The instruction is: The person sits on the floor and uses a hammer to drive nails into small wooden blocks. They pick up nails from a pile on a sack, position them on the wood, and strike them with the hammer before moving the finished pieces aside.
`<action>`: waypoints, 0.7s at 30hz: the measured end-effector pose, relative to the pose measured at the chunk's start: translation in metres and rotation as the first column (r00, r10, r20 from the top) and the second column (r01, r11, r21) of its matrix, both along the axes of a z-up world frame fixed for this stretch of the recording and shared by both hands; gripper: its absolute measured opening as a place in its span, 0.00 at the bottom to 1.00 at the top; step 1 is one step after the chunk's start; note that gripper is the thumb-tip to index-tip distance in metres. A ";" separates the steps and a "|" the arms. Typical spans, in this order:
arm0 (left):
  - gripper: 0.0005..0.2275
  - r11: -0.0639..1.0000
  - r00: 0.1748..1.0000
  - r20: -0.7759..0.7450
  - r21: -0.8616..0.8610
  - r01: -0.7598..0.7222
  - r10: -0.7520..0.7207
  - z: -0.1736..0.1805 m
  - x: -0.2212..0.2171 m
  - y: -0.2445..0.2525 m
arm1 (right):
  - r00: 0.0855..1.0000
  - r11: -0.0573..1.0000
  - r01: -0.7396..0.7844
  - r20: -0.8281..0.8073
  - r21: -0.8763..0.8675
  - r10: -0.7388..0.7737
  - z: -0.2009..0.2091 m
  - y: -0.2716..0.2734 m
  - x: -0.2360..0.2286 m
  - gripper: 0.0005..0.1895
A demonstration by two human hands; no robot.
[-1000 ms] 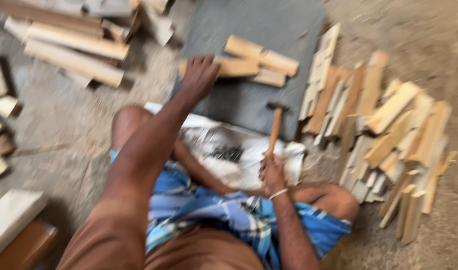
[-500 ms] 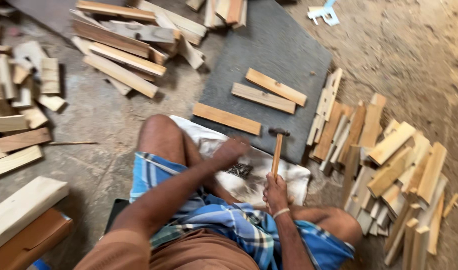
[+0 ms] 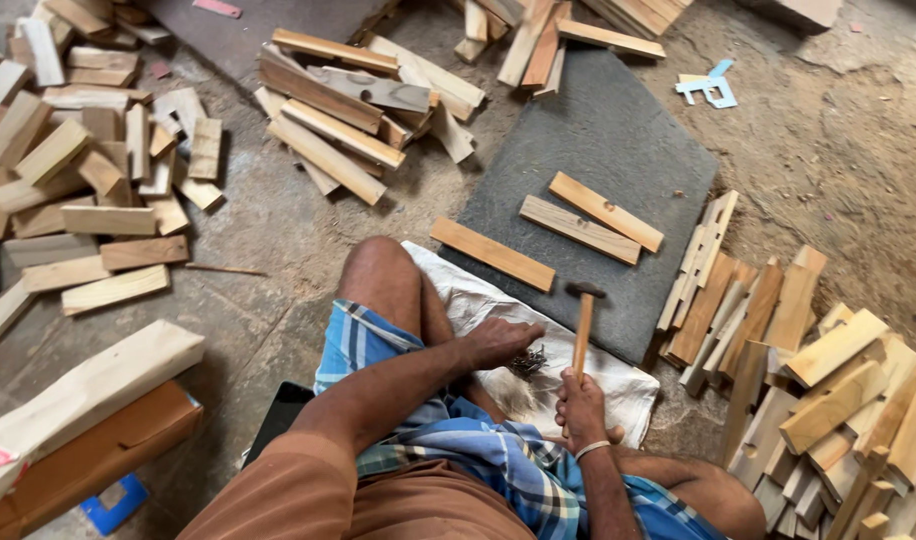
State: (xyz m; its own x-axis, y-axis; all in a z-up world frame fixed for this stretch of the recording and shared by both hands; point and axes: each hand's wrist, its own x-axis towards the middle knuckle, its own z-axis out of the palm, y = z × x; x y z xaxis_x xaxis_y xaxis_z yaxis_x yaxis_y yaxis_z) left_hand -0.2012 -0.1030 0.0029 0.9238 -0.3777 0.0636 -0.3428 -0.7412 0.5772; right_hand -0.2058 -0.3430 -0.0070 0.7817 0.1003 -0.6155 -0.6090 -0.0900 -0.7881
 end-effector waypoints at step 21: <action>0.12 0.935 0.960 0.039 -0.240 -0.262 0.279 -0.101 0.062 0.018 | 0.979 0.981 0.077 -0.199 0.176 -0.042 -0.005 -0.011 0.021 0.09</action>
State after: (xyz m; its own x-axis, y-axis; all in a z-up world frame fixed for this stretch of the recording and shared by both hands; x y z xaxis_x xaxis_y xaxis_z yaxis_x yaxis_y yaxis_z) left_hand -0.1392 -0.0852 -0.0979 0.9787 -0.0818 0.1882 -0.1945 -0.6615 0.7242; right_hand -0.1850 -0.3543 -0.0125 0.6574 0.1814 -0.7314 -0.7514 0.0849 -0.6543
